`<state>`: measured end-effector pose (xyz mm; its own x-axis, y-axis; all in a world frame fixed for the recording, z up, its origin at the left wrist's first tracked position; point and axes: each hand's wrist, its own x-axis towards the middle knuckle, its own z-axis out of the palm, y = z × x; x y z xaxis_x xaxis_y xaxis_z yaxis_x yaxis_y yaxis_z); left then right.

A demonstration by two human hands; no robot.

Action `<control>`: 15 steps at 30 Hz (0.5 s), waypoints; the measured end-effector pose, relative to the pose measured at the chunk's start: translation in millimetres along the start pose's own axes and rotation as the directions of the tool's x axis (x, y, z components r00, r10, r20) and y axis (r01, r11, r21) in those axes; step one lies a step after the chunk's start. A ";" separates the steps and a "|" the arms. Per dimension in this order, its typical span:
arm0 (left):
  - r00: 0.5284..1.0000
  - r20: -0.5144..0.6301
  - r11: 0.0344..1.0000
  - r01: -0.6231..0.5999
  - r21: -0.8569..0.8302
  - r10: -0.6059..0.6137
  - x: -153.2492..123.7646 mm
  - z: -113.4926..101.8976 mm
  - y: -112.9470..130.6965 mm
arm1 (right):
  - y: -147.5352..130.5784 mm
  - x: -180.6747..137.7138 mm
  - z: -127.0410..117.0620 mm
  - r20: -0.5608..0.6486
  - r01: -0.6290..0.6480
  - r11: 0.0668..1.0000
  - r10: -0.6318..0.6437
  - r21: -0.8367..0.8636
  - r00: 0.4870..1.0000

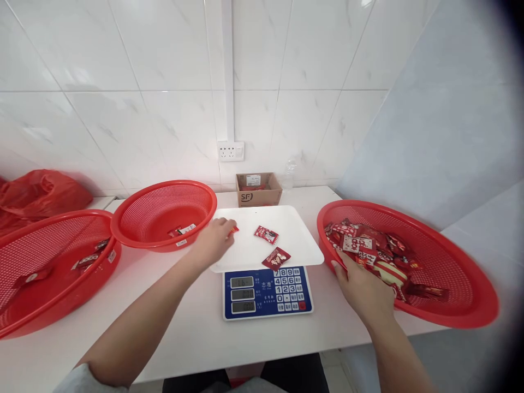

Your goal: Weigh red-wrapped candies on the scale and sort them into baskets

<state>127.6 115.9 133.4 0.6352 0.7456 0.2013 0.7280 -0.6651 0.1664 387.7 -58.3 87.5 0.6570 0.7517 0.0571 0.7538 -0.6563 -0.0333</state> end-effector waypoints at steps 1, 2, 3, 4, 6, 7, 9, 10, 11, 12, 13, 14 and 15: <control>0.998 -0.037 0.999 0.049 0.010 -0.049 1.5 -6.5 -11.1 | -0.3 -0.1 -0.3 -0.001 -0.001 1.000 0.001 0.000 1.000; 0.993 -0.071 0.995 0.100 0.018 -0.099 3.1 -12.6 -22.6 | -0.6 -0.2 -0.6 -0.002 -0.002 1.000 0.002 0.000 1.000; 0.984 -0.102 0.989 0.149 0.024 -0.146 4.7 -17.7 -33.8 | -1.0 -0.2 -0.9 -0.004 -0.003 1.000 0.003 -0.001 1.000; 0.974 -0.127 0.981 0.193 0.028 -0.188 6.0 -21.5 -43.7 | -1.3 -0.2 -1.1 -0.004 -0.005 1.000 0.005 -0.003 1.000; 0.958 -0.155 0.968 0.248 0.028 -0.240 7.8 -24.8 -56.8 | -1.7 -0.2 -1.6 0.003 -0.005 1.000 0.005 -0.005 1.000; 0.958 -0.154 0.968 0.249 0.025 -0.242 8.2 -24.1 -58.7 | -1.8 -0.2 -1.8 0.007 -0.003 1.000 0.003 -0.003 1.000; 0.975 -0.123 0.982 0.187 0.009 -0.185 8.9 -18.8 -52.5 | -1.9 -0.2 -2.0 0.015 0.002 1.000 -0.002 0.002 1.000; 0.987 -0.095 0.992 0.127 -0.004 -0.127 9.5 -14.5 -45.0 | -1.9 -0.2 -2.1 0.016 0.002 1.000 -0.002 0.004 1.000; 0.997 -0.061 0.998 0.054 -0.020 -0.055 10.5 -9.6 -35.2 | -1.8 -0.1 -2.0 0.015 0.001 1.000 -0.001 0.006 1.000; 0.999 -0.025 0.999 -0.025 -0.037 0.024 12.0 -4.1 -24.1 | -1.6 0.0 -1.8 0.015 0.000 1.000 0.000 0.007 1.000; 0.994 0.011 0.993 -0.105 -0.054 0.106 14.3 1.6 -12.4 | -1.4 0.2 -1.5 0.018 -0.001 1.000 0.001 0.008 1.000; 0.982 0.048 0.981 -0.180 -0.070 0.184 17.2 7.3 -1.0 | -1.2 0.3 -1.1 0.019 -0.003 1.000 0.002 0.009 1.000; 0.963 0.084 0.965 -0.248 -0.083 0.254 20.9 12.9 9.5 | -0.9 0.5 -0.6 0.018 -0.003 1.000 0.002 0.010 1.000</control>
<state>151.1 125.7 126.8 0.8188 0.5526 0.1556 0.5239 -0.8301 0.1909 387.3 -57.4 88.1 0.6590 0.7512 0.0393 0.7522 -0.6576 -0.0433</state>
